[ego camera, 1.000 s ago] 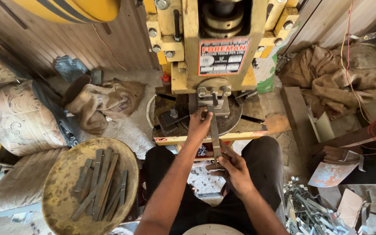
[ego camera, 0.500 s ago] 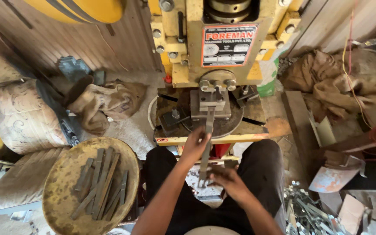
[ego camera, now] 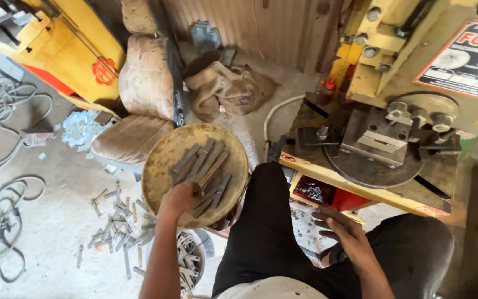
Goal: The person sits on the floor and repeatedly places metal strips into a yellow Foreman press machine, operates the lever to press them, and removes the processed pieces. The person handles the metal strips one at a time and places the finished pieces into a nearby container.
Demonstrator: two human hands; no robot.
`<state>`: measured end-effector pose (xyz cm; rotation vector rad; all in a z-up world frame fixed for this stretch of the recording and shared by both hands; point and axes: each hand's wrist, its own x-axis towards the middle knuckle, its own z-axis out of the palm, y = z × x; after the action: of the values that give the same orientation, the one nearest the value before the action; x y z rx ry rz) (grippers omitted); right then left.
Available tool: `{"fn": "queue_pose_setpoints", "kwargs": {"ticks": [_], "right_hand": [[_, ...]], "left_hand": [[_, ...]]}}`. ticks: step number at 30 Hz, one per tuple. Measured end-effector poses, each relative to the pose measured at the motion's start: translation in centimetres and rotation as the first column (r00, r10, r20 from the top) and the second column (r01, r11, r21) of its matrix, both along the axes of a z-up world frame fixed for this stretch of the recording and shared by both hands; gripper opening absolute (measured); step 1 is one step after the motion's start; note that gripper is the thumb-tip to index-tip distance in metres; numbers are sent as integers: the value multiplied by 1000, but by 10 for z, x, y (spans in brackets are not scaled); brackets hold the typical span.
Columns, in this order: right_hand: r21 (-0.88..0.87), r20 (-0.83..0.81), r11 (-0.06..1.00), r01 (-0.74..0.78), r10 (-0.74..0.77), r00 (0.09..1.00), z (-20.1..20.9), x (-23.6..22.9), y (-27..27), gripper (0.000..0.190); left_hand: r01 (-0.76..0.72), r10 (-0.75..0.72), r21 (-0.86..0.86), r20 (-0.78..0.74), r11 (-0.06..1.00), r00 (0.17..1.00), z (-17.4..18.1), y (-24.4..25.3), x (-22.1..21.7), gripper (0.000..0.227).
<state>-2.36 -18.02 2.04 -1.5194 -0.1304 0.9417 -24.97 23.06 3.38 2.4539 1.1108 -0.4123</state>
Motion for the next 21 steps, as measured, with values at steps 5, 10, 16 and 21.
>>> {"fn": "queue_pose_setpoints", "kwargs": {"ticks": [5,10,16,21], "right_hand": [[76,51,995,-60,57,997,8,-5,8,48],[-78,-2,995,67,-68,998,-7,-4,-4,50],[-85,-13,995,61,-62,998,-22,4,-23,52],[-34,41,999,34,-33,999,-51,7,-32,49]], "left_hand": [[-208,185,207,127,956,975,-88,20,36,43],[-285,148,447,317,848,937,-158,31,71,37],[-394,139,240,675,887,724,-154,39,82,35],[-5,426,-439,868,898,254,-60,-10,124,46]]}}
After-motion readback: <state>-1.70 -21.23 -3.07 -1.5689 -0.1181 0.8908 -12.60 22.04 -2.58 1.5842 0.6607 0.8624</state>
